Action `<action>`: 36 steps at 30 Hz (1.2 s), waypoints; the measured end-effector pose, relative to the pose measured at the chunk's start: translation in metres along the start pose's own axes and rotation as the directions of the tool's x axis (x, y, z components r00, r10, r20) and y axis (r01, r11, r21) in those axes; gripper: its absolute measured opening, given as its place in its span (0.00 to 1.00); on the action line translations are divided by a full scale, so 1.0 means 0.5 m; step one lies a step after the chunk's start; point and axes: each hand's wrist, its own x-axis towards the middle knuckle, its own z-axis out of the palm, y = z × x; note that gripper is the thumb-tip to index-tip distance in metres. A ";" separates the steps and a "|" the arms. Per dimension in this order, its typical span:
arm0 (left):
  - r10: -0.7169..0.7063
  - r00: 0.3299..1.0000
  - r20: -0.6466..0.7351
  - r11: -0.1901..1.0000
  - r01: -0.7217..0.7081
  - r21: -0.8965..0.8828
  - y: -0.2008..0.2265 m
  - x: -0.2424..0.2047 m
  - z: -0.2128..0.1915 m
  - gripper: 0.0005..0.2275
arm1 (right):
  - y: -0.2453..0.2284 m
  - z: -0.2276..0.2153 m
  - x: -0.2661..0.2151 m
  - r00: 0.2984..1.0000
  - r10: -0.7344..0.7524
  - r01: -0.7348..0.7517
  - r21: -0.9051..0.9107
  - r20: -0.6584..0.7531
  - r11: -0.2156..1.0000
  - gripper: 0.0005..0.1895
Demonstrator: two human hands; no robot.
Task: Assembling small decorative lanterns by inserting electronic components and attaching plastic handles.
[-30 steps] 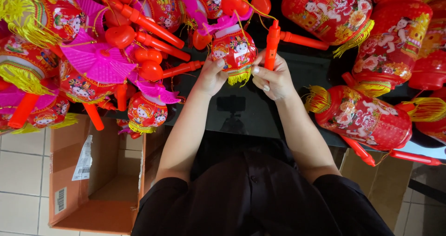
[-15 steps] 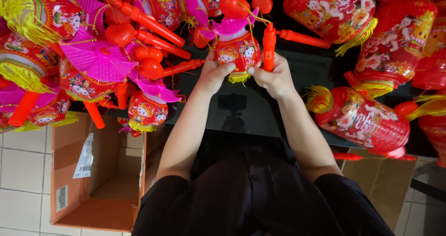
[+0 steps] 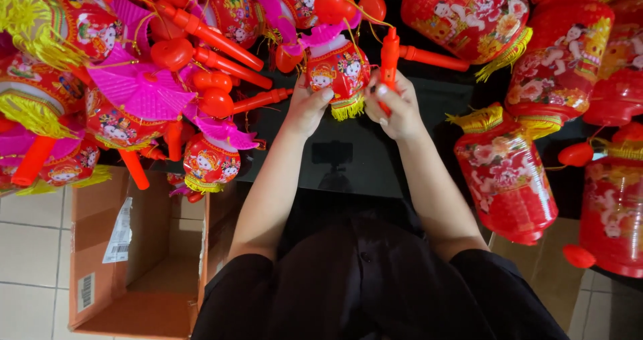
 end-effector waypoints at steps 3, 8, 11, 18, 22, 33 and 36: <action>0.021 1.000 0.017 1.000 -0.021 -0.007 0.003 0.000 0.002 0.25 | -0.012 0.007 0.001 0.999 0.036 -0.036 0.036 0.022 0.999 0.14; 0.027 1.000 -0.007 0.999 -0.027 0.018 -0.007 -0.002 -0.012 0.25 | 0.013 -0.007 0.000 1.000 0.005 -0.006 -0.056 -0.005 0.998 0.13; 0.031 0.999 -0.026 0.999 -0.030 0.043 0.002 0.000 -0.004 0.26 | 0.010 0.016 0.000 1.000 -0.001 -0.004 -0.160 -0.029 0.987 0.17; 0.045 0.999 -0.017 0.992 -0.043 0.117 0.008 -0.001 0.002 0.28 | -0.036 0.087 0.002 0.998 0.065 -0.067 -0.164 -0.023 0.984 0.25; -0.135 0.991 -0.010 0.978 0.135 0.158 0.032 -0.003 -0.001 0.31 | -0.052 0.065 -0.004 0.975 0.215 -0.199 -0.215 0.055 0.956 0.45; 0.129 0.984 0.123 0.954 -0.157 0.254 0.015 0.009 0.018 0.44 | -0.017 0.037 0.005 0.994 0.085 -0.083 -0.023 0.071 0.996 0.36; 0.113 0.985 0.133 0.953 -0.145 0.265 -0.015 -0.007 -0.005 0.46 | 0.014 -0.001 0.008 0.996 0.057 -0.057 -0.007 0.061 0.998 0.31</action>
